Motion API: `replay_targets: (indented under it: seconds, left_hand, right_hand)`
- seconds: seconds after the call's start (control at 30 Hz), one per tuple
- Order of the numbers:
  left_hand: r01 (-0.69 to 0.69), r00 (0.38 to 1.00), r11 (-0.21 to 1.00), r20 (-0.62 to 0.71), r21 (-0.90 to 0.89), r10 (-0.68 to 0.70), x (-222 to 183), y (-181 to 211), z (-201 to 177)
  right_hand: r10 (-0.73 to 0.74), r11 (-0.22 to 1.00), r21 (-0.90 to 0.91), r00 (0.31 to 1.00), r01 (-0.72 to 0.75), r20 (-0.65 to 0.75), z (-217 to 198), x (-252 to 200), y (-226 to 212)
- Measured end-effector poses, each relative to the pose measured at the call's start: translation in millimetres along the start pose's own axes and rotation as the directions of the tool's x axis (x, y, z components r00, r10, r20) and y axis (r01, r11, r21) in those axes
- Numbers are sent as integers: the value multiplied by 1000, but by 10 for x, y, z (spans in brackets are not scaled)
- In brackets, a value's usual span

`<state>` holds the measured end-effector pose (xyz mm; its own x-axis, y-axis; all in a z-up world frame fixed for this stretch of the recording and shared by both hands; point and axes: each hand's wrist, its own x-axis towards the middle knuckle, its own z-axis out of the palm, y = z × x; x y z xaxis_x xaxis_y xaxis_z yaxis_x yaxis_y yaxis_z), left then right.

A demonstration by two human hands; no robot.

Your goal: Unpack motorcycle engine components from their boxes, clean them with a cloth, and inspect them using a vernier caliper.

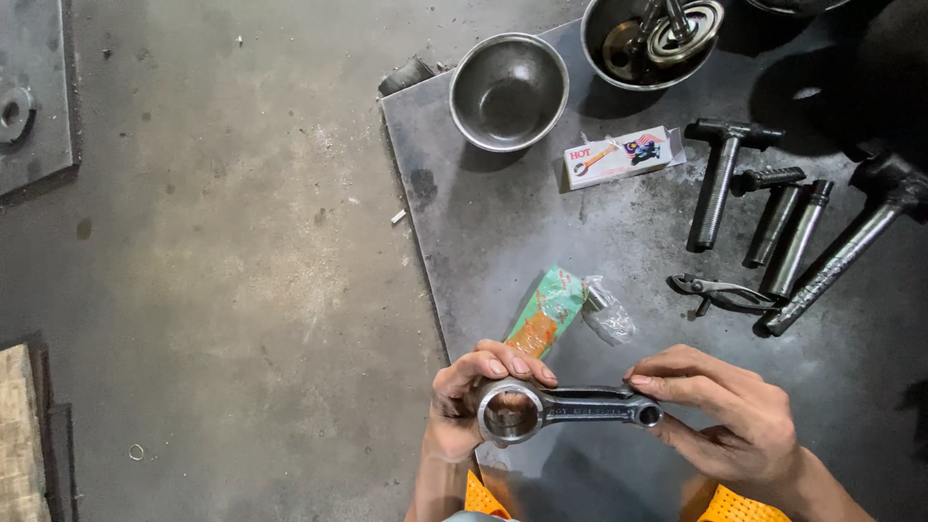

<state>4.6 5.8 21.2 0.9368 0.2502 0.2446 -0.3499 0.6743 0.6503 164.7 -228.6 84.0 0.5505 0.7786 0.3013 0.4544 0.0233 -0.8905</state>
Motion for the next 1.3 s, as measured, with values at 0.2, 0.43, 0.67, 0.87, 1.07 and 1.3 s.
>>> replay_targets:
  seconds: [0.2,0.43,0.67,0.87,1.07,1.3]
  left_hand:
    - [-6,1000,1000,-10,25,6,-39,-30,-63]
    - [-31,999,999,-38,14,31,-80,-61,-95]
    - [-43,998,999,-50,10,44,-108,-79,-173]
    - [-32,997,999,-63,22,33,-138,-112,-214]
    - [-10,996,1000,-91,8,11,-147,-127,-236]
    - [-5,995,999,-95,36,8,-129,-142,-248]
  right_hand:
    - [-47,999,-26,999,47,17,-3,30,-3]
    - [-94,995,-21,995,94,23,-5,76,-30]
    - [-109,994,-24,994,109,30,-4,69,-1]
    - [-84,996,5,996,84,14,5,78,-22]
    - [-57,998,-14,998,57,6,15,74,-12]
    - [-38,999,-13,997,39,64,7,173,-82]
